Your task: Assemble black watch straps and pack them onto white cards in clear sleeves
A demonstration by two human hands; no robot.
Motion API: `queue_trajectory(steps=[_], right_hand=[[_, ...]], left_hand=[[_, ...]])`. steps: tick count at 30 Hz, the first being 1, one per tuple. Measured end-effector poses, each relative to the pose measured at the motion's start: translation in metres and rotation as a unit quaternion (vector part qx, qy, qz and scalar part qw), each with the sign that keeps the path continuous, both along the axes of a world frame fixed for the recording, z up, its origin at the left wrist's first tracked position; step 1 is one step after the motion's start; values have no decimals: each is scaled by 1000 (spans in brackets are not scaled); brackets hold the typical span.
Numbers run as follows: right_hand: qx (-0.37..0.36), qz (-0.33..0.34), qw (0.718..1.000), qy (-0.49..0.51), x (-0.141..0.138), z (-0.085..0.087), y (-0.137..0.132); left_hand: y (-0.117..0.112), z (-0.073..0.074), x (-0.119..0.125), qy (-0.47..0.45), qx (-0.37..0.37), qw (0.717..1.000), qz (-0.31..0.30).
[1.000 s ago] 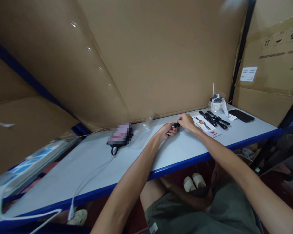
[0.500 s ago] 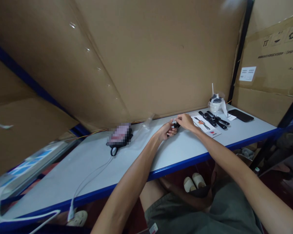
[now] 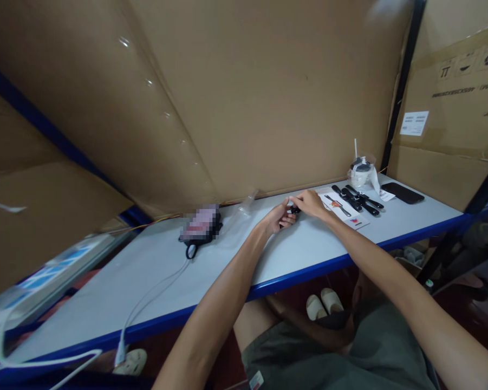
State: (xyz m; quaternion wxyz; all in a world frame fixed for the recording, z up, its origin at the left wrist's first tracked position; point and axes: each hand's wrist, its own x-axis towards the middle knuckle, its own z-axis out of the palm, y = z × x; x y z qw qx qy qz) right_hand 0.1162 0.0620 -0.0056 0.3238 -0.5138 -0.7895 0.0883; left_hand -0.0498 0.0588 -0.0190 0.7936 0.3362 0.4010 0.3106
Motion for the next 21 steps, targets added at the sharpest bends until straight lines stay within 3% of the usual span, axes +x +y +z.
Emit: queue_trajectory(steps=[9, 15, 21], right_hand=[[5, 16, 1000, 18, 0, 0, 1], [18, -25, 999, -23, -1, -2, -1], [-1, 10, 1000, 9, -2, -1, 2]], left_hand=[[-4, 3, 2, 15, 17, 1000, 1], [-3, 2, 1, 15, 5, 1000, 1], [-5, 5, 4, 14, 6, 1000, 16]])
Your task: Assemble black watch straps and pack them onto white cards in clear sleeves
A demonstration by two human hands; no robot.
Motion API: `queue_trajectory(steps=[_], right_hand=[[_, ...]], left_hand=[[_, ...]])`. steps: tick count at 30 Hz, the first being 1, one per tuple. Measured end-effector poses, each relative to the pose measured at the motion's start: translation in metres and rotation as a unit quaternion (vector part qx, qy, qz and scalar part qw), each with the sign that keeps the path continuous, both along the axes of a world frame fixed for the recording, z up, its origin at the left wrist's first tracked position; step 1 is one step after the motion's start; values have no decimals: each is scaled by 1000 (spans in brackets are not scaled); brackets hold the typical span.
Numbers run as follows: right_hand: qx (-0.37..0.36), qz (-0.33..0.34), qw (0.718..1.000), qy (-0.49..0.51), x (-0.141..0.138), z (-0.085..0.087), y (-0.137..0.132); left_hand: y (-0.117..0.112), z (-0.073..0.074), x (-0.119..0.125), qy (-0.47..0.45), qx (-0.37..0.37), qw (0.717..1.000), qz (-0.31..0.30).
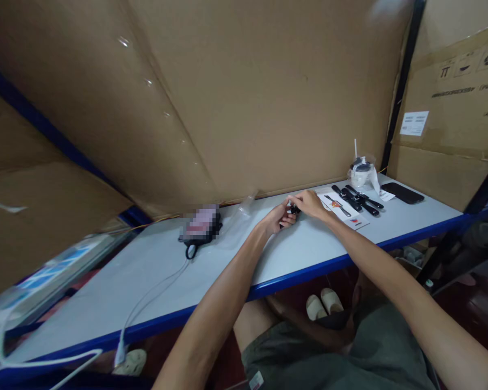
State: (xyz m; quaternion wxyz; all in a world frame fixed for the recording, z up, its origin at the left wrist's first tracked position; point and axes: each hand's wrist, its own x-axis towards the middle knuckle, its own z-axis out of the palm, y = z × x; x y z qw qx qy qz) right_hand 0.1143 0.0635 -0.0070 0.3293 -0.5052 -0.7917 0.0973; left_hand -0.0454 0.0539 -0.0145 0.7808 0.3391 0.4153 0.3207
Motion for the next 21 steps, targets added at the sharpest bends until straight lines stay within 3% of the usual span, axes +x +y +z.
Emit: queue_trajectory(steps=[6, 11, 18, 21], right_hand=[[2, -39, 999, -34, -1, -1, -1], [-4, 3, 1000, -18, -1, 1, -2], [6, -48, 998, -32, 1, 3, -8], [-3, -19, 1000, -8, 0, 0, -3]], left_hand=[[3, -8, -10, -37, -16, 999, -35], [23, -23, -20, -51, 7, 996, -74], [8, -15, -9, -12, 25, 999, -28], [8, -14, -6, -2, 25, 999, -22]])
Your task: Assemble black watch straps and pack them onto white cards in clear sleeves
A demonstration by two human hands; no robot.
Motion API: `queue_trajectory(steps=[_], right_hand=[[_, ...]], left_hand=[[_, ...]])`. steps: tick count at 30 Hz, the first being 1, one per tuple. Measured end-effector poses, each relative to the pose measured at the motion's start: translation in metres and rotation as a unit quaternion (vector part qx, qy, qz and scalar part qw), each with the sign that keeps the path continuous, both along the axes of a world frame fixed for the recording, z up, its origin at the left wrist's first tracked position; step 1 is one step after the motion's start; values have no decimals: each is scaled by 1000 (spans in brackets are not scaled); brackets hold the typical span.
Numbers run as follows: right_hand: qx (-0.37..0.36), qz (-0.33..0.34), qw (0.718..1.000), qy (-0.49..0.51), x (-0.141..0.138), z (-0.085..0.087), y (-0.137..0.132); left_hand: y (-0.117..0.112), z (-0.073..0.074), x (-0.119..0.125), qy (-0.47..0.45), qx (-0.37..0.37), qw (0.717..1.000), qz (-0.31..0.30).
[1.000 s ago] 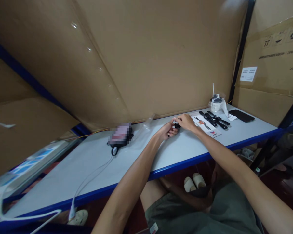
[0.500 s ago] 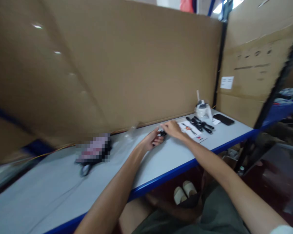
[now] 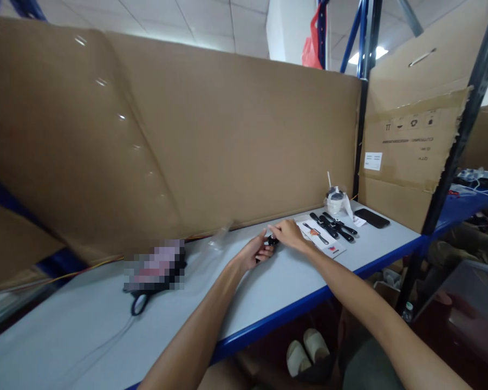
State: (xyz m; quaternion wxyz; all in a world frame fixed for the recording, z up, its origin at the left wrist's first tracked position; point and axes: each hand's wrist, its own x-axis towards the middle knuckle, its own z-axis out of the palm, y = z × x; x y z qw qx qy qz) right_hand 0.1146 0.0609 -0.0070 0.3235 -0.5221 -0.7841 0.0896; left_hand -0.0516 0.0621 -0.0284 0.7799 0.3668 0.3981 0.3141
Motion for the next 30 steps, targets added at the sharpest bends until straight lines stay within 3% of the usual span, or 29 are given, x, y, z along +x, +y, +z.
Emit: queue_trajectory(steps=[3, 9, 14, 20, 25, 30], right_hand=[[2, 26, 999, 20, 0, -3, 3], [19, -12, 1000, 9, 2, -8, 6], [5, 40, 999, 5, 0, -7, 6], [21, -21, 999, -25, 2, -7, 5], [-9, 22, 1000, -9, 0, -8, 10], [-9, 24, 999, 21, 1, -6, 8]], left_hand=[[1, -1, 0, -5, 5, 1000, -17], [-2, 0, 1, 15, 5, 1000, 3], [-6, 5, 5, 26, 9, 1000, 15], [-5, 3, 3, 25, 10, 1000, 17], [1, -2, 0, -9, 11, 1000, -9], [3, -4, -2, -20, 1, 1000, -8]])
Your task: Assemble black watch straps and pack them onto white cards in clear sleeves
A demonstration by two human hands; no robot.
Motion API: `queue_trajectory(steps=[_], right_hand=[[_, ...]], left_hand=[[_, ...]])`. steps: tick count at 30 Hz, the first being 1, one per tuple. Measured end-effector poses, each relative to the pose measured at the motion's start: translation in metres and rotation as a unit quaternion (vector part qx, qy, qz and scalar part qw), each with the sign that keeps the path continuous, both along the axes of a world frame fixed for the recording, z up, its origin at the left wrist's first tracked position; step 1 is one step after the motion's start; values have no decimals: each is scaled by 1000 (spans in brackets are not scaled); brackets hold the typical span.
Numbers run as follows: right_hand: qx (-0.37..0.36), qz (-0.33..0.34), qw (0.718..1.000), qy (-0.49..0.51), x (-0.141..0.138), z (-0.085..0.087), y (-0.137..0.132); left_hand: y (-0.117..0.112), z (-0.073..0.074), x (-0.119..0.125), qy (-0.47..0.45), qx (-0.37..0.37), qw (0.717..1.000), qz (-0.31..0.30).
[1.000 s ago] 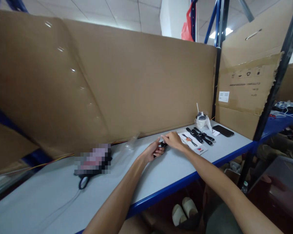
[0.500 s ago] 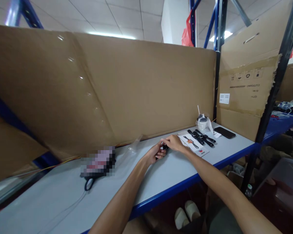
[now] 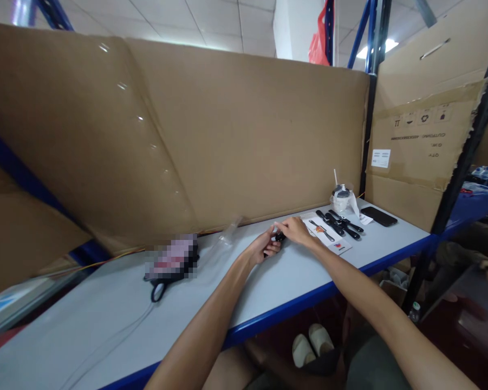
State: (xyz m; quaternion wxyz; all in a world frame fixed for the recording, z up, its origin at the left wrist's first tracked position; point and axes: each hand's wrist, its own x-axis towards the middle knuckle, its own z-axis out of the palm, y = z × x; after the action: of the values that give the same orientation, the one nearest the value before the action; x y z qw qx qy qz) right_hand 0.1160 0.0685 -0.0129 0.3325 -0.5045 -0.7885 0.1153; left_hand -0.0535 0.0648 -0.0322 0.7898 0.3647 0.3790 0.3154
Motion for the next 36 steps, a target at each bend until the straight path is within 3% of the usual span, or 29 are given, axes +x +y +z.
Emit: queue_trajectory(steps=[8, 14, 22, 26, 30, 36], right_hand=[[-5, -57, 998, -21, 2, 7, -6], [-21, -20, 999, 22, 0, 1, 3], [-62, -70, 975, 201, 9, 4, 19], [-158, -6, 952, 263, 5, 2, 16], [-221, 79, 910, 342, -2, 2, 10], [-229, 82, 900, 363, -3, 8, 6]], left_hand=[[5, -5, -2, 4, 8, 1000, 5], [4, -3, 1, -3, 2, 1000, 5], [-8, 6, 14, -28, 104, 986, 127], [-14, 11, 15, -20, 189, 968, 166], [-19, 12, 21, 19, 234, 953, 191], [-21, 11, 29, 52, 280, 936, 209]])
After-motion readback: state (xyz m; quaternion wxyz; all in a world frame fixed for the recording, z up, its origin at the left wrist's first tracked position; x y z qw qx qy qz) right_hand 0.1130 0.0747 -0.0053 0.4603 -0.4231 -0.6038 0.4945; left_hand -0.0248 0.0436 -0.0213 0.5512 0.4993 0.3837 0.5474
